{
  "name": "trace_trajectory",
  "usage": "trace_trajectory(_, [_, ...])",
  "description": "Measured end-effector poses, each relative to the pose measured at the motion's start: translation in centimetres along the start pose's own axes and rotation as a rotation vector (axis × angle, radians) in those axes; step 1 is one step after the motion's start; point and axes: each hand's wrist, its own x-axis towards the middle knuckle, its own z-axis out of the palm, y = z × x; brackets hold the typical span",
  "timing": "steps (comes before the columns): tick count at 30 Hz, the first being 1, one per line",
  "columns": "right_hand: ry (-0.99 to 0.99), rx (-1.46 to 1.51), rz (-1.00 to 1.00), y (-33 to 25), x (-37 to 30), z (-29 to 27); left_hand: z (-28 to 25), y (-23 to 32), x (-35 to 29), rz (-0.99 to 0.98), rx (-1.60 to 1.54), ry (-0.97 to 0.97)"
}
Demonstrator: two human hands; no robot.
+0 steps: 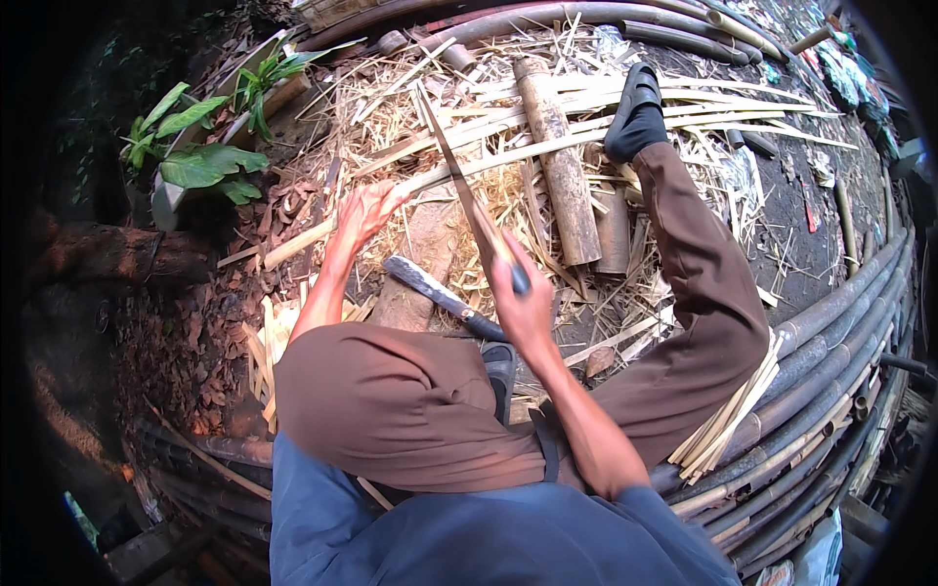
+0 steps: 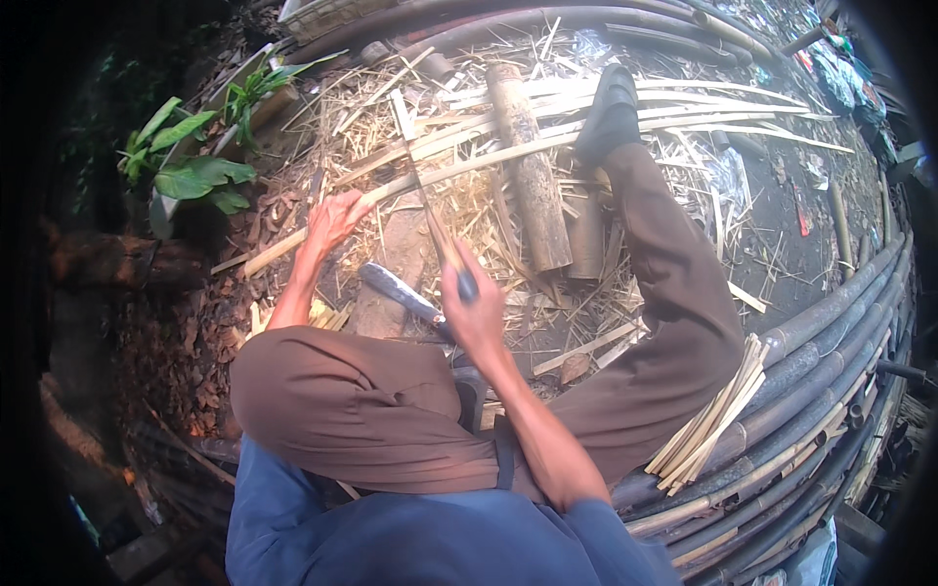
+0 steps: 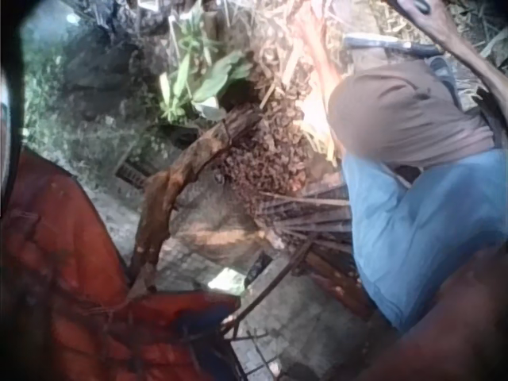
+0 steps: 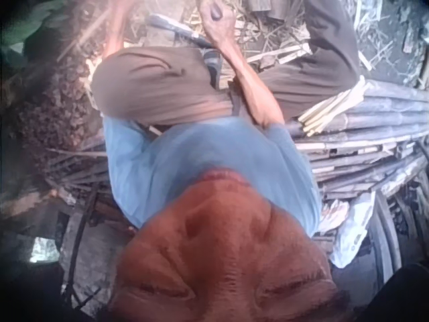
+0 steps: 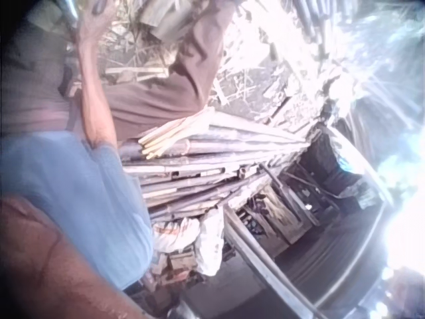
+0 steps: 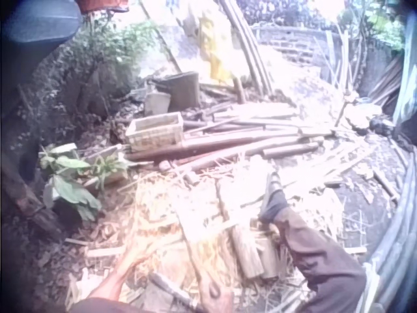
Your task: The person sits on the ground and uses a machete to split bamboo strips into smaller pieces. They repeatedly position the bamboo on a wooden block, strike it with the machete, and gather the resulting pieces into a pile.
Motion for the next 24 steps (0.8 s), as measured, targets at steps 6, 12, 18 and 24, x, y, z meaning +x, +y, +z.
trace_trajectory(6, [0.037,0.020,-0.100,2.6,-5.7,-2.7,-0.6,-0.2,-0.6,-0.077,-0.091,-0.077])
trace_trajectory(12, [0.035,-0.033,-0.112,1.5,0.4,-0.5,0.6,0.5,-1.0,-0.003,-0.051,0.004])
trace_trajectory(18, [0.113,-0.007,-0.150,0.4,4.4,1.2,1.3,0.8,-2.5,0.145,0.068,0.286])
trace_trajectory(24, [0.111,-0.045,-0.126,-0.2,4.4,1.0,4.6,5.1,-6.5,0.358,0.130,0.447])
